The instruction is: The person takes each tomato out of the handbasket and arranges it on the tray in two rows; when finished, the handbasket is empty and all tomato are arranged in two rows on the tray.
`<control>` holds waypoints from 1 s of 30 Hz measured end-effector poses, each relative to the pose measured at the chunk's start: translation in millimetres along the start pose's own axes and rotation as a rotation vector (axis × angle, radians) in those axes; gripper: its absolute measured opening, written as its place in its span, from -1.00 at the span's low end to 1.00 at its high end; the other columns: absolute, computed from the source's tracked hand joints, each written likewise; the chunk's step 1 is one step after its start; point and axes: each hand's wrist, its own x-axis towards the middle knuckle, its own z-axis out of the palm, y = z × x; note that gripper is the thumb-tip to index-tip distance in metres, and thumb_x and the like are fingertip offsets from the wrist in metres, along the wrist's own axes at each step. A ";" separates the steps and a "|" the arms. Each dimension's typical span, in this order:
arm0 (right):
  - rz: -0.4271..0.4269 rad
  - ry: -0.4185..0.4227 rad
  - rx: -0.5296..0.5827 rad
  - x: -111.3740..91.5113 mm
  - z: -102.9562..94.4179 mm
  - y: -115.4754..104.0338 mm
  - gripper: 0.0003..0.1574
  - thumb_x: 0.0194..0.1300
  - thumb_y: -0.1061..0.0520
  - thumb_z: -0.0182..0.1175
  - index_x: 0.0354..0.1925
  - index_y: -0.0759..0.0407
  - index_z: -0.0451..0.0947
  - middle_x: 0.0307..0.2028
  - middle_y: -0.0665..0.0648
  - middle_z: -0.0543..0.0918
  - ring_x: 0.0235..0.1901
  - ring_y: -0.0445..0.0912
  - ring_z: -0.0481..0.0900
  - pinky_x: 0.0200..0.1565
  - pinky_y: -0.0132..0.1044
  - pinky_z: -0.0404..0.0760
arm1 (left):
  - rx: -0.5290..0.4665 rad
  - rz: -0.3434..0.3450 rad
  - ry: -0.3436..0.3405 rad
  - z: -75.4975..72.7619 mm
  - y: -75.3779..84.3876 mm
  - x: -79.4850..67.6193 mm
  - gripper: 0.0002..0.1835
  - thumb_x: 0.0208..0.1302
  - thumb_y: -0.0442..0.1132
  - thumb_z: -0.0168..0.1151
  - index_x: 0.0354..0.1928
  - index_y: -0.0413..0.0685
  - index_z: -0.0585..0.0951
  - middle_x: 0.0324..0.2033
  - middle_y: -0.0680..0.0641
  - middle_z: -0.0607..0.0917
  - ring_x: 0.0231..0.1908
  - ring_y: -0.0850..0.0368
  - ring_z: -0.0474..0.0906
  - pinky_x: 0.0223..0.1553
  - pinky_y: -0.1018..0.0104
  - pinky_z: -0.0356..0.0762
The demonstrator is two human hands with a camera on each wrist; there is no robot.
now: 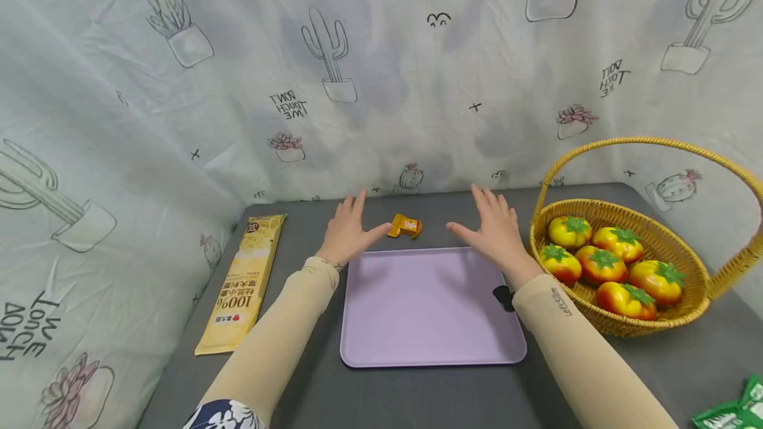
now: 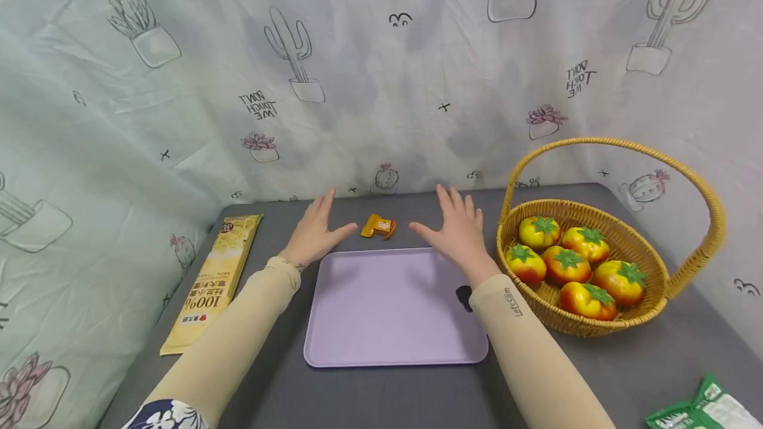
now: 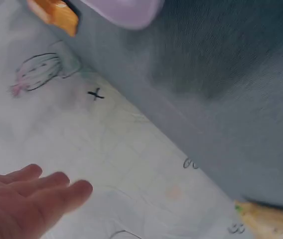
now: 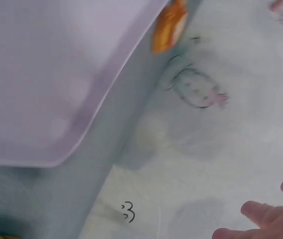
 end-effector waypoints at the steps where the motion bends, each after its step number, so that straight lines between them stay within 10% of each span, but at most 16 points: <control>1: -0.002 0.011 0.041 -6.8 -3.2 0.1 0.19 0.13 -0.41 0.09 0.46 0.05 -0.23 0.42 0.32 -0.14 0.36 0.37 -0.26 0.22 0.36 -0.24 | -0.051 0.004 -0.003 -2.3 -1.0 -6.6 0.04 0.08 0.43 -0.01 0.46 0.12 -0.16 0.40 -0.25 -0.03 0.37 -0.27 -0.07 0.20 -0.30 0.06; 9: 0.062 0.110 0.334 -62.4 -25.3 11.0 0.14 0.18 -0.21 0.18 0.46 0.01 -0.26 0.44 0.24 -0.15 0.39 0.26 -0.14 0.21 0.33 -0.04 | -0.307 -0.011 0.007 -6.6 -15.0 -58.6 0.04 0.10 0.30 0.14 0.45 0.11 -0.19 0.41 -0.17 -0.01 0.36 -0.17 0.05 0.21 -0.17 0.17; 16: 0.128 0.200 0.422 -105.0 -42.8 29.3 0.07 0.22 -0.10 0.18 0.46 -0.01 -0.24 0.44 0.22 -0.12 0.38 0.28 -0.15 0.23 0.32 -0.10 | -0.340 -0.125 -0.044 2.7 -25.8 -96.0 0.11 0.00 0.22 0.30 0.45 0.04 -0.12 0.16 -0.23 0.37 -0.11 -0.06 0.51 -0.17 0.10 0.50; 30: 0.343 0.258 0.391 -150.6 -76.0 84.8 0.08 0.28 -0.13 0.08 0.45 0.08 -0.36 0.43 0.30 -0.21 0.39 0.24 -0.23 0.25 0.25 -0.11 | -0.286 -0.257 -0.290 24.7 -35.6 -117.1 0.20 -0.14 0.08 0.45 0.40 -0.30 -0.06 -0.51 -0.07 0.48 -0.61 0.15 0.42 -0.56 0.32 0.32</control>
